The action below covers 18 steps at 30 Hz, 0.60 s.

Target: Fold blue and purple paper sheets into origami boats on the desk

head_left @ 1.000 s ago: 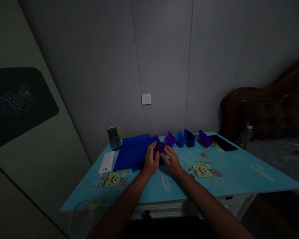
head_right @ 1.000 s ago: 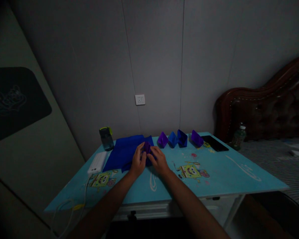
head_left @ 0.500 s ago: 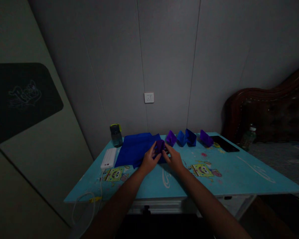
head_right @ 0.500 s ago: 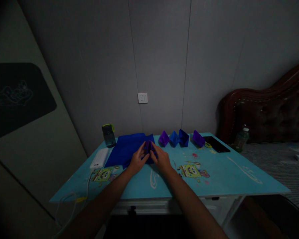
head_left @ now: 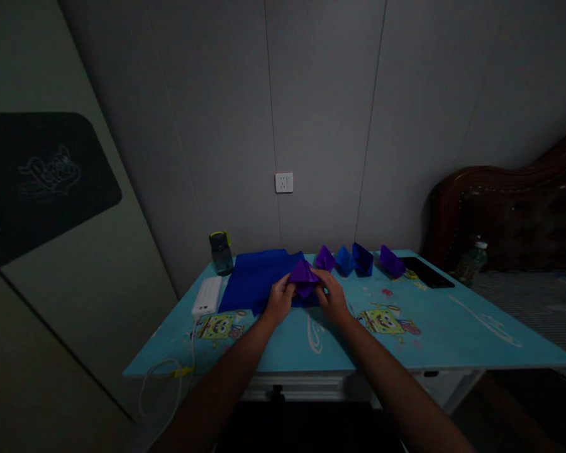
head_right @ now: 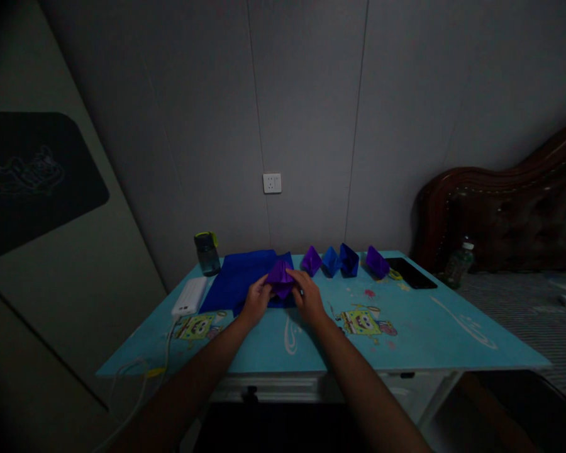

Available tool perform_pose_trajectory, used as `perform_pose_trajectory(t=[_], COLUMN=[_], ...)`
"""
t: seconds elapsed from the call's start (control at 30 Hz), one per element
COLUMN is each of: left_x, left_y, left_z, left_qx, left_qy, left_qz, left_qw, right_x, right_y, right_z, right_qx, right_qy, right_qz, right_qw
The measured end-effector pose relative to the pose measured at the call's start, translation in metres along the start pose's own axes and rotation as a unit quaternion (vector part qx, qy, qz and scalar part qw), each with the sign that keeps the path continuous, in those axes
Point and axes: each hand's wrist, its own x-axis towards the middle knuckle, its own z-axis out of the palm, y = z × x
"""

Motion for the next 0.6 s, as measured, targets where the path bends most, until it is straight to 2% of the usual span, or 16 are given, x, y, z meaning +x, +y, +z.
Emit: perform_pose_trajectory(t=[0.1,0.27,0.4,0.47,0.6], left_x=[0.0001,-0.0012,-0.0023,-0.0027,-0.0048], left_y=[0.0012,0.0054,0.0077,0.0081,0.0091], left_z=[0.0032,0.0082,0.0079,0.0072,0.0066], left_qx=[-0.058,-0.163,-0.198,-0.212,-0.231], left_qy=[0.018,0.027,0.052,0.043,-0.018], left_qz=[-0.041,-0.066,-0.098,-0.114,-0.133], left_qw=[0.997,0.984,0.974,0.970,0.964], right_x=[0.0022,0.0028,0.0013,0.0019,0.0053], right_y=[-0.0055,-0.0099,-0.0065,-0.0056,-0.0062], right_z=[-0.0037,-0.0055,-0.0046,-0.0052,-0.0078], right_qx=[-0.014,0.006,0.033,0.042,0.040], right_qy=[-0.006,-0.001,0.002,0.011,0.043], right_qz=[-0.017,-0.010,0.003,0.000,-0.016], right_qw=[1.000,1.000,0.999,0.999,0.998])
